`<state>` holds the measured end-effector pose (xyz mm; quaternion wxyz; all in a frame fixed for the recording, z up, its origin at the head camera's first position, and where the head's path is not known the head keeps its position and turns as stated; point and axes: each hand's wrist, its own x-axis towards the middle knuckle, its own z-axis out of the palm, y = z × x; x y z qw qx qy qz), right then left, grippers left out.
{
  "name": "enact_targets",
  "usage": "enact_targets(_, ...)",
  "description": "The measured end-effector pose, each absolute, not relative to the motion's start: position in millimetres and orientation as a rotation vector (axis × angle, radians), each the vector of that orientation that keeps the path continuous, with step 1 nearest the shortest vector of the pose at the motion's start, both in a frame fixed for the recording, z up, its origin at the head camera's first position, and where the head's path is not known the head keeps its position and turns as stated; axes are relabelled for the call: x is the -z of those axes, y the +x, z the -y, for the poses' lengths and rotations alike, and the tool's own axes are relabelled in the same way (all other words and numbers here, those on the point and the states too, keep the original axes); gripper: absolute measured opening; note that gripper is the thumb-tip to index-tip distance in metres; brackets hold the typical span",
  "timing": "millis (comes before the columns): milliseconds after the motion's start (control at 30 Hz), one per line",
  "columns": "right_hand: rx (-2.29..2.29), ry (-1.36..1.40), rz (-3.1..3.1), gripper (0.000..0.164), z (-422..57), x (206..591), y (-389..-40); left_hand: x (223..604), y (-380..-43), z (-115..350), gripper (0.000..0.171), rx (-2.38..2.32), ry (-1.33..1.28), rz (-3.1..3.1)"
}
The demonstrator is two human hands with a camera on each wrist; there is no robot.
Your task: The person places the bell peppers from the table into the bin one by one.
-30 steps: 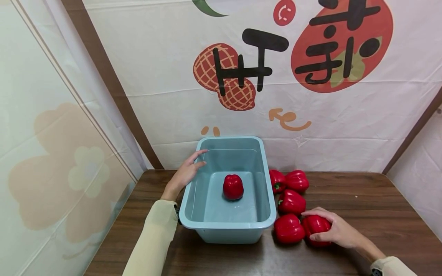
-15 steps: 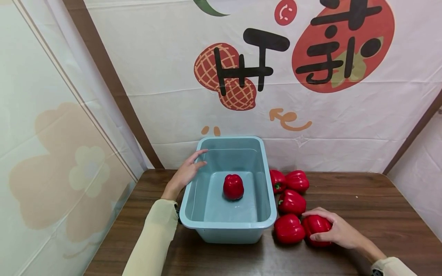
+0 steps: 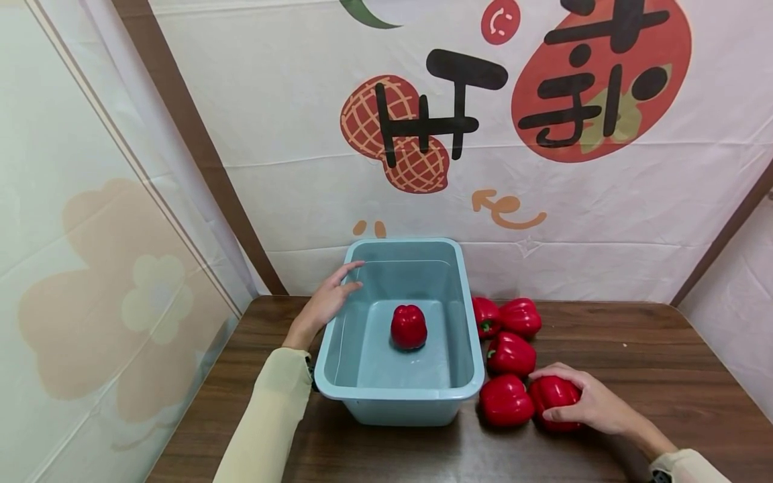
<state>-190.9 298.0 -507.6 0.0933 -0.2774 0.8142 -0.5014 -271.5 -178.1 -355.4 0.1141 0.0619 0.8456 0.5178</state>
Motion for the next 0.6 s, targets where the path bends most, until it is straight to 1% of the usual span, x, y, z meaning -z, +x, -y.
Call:
enact_targets(467, 1.493, -0.822, -2.391, 0.047, -299.7, 503.8, -192.2, 356.6, -273.2, 178.4, 0.053, -1.518, 0.197, -2.493)
enact_targets(600, 1.492, -0.809, -2.383, 0.048, -300.4, 503.0, -192.3, 363.4, -278.7, 181.0, 0.053, -1.531, 0.192, -2.480)
